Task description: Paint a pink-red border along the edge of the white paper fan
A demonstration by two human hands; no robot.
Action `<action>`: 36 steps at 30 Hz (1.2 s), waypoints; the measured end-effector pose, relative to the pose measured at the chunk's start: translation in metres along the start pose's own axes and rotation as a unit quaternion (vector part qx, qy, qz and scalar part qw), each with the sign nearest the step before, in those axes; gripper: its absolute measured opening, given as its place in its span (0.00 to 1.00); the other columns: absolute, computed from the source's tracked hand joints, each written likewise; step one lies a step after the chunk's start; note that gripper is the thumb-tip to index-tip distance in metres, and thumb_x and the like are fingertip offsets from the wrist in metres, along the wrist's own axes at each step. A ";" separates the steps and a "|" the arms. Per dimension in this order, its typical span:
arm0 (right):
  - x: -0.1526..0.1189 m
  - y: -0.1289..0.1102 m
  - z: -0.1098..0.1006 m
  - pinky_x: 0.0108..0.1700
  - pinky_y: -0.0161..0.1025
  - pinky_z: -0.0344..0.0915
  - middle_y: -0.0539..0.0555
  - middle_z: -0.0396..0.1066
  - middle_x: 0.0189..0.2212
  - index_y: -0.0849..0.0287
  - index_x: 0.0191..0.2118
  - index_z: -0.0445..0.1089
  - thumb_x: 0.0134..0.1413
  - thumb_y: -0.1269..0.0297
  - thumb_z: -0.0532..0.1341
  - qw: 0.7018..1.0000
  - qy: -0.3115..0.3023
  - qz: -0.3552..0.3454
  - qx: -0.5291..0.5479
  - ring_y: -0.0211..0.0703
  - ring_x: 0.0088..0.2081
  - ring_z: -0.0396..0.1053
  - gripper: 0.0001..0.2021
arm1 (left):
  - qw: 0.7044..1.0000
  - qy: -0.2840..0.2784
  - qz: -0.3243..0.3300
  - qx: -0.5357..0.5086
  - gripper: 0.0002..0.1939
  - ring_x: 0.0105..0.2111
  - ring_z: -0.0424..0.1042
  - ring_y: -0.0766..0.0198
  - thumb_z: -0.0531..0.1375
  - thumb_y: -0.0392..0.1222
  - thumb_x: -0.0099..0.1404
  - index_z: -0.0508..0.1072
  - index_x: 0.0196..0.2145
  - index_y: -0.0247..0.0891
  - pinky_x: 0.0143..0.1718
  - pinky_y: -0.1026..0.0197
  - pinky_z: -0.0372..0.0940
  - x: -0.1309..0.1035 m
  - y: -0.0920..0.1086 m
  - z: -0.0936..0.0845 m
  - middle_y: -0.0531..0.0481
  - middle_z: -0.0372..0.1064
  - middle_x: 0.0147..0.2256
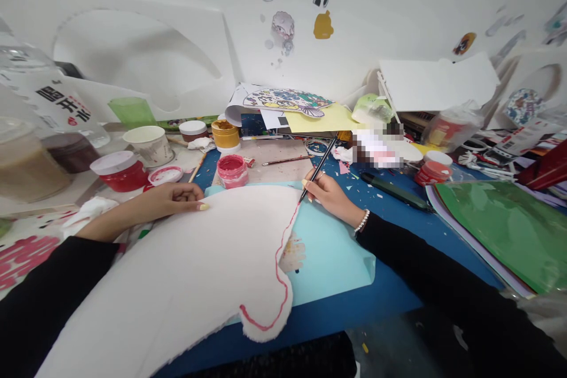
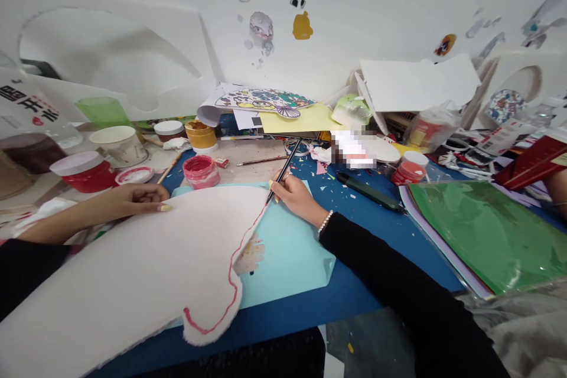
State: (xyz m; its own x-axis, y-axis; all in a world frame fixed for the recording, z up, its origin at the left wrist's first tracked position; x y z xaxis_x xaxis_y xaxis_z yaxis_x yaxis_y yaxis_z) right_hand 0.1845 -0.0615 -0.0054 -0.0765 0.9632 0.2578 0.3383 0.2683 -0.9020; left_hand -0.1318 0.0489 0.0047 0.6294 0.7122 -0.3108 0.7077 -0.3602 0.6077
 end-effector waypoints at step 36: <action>0.002 0.009 -0.002 0.17 0.29 0.45 0.43 0.59 0.12 0.59 0.25 0.59 0.53 0.60 0.51 0.996 0.007 0.066 0.066 0.28 0.13 0.50 0.11 | 1.000 0.012 -0.013 0.020 0.22 0.25 0.54 0.68 0.55 0.61 0.51 0.64 0.30 0.37 0.24 0.69 0.50 -0.001 0.000 -0.001 0.57 0.56 0.24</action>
Point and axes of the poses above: each hand's wrist, its own x-axis towards the middle knuckle, its own z-axis out of the palm, y = z × x, the point moved 1 cm from there along x, towards the middle knuckle
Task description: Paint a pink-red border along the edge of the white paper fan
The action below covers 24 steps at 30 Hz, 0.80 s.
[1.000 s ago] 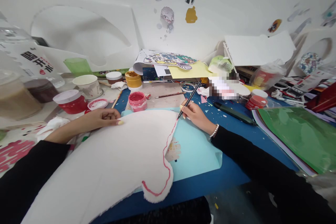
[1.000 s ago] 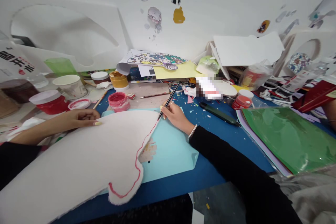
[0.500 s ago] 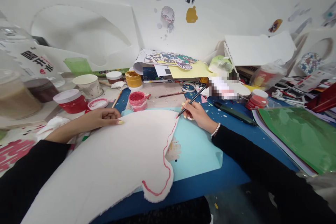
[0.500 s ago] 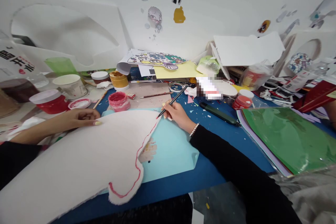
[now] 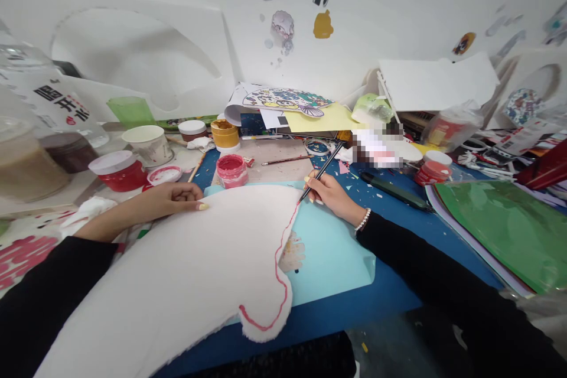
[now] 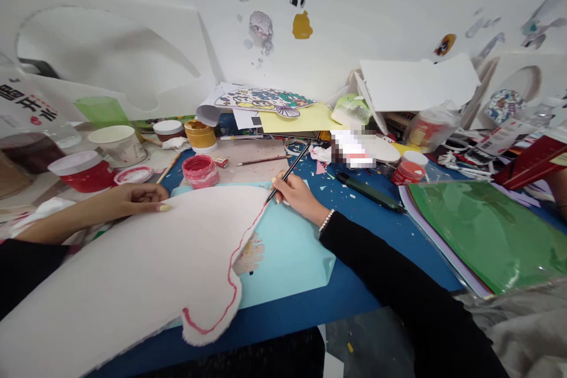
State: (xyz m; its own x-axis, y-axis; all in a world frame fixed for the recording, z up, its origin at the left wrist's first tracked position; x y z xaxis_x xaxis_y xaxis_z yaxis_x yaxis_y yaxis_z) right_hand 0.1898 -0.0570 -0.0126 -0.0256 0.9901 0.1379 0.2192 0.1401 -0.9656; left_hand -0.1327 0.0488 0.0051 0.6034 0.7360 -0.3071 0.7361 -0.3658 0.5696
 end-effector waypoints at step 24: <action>0.000 -0.003 0.001 0.17 0.30 0.44 0.43 0.57 0.12 0.59 0.24 0.58 0.51 0.58 0.52 0.999 0.048 -0.005 0.023 0.29 0.14 0.49 0.11 | 1.000 0.001 0.011 -0.009 0.20 0.24 0.54 0.68 0.55 0.58 0.52 0.64 0.31 0.37 0.23 0.68 0.49 -0.001 -0.001 0.000 0.57 0.55 0.23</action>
State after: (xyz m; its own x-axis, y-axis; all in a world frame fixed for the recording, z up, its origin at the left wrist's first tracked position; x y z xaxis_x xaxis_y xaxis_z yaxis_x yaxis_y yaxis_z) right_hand 0.1886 -0.0578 -0.0094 0.0661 0.9840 0.1656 0.1747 0.1520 -0.9728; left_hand -0.1342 0.0490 0.0047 0.6189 0.7290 -0.2924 0.7165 -0.3715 0.5904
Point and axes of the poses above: each hand's wrist, its own x-axis towards the middle knuckle, its own z-axis out of the palm, y = z × x, the point moved 1 cm from there along x, towards the middle knuckle
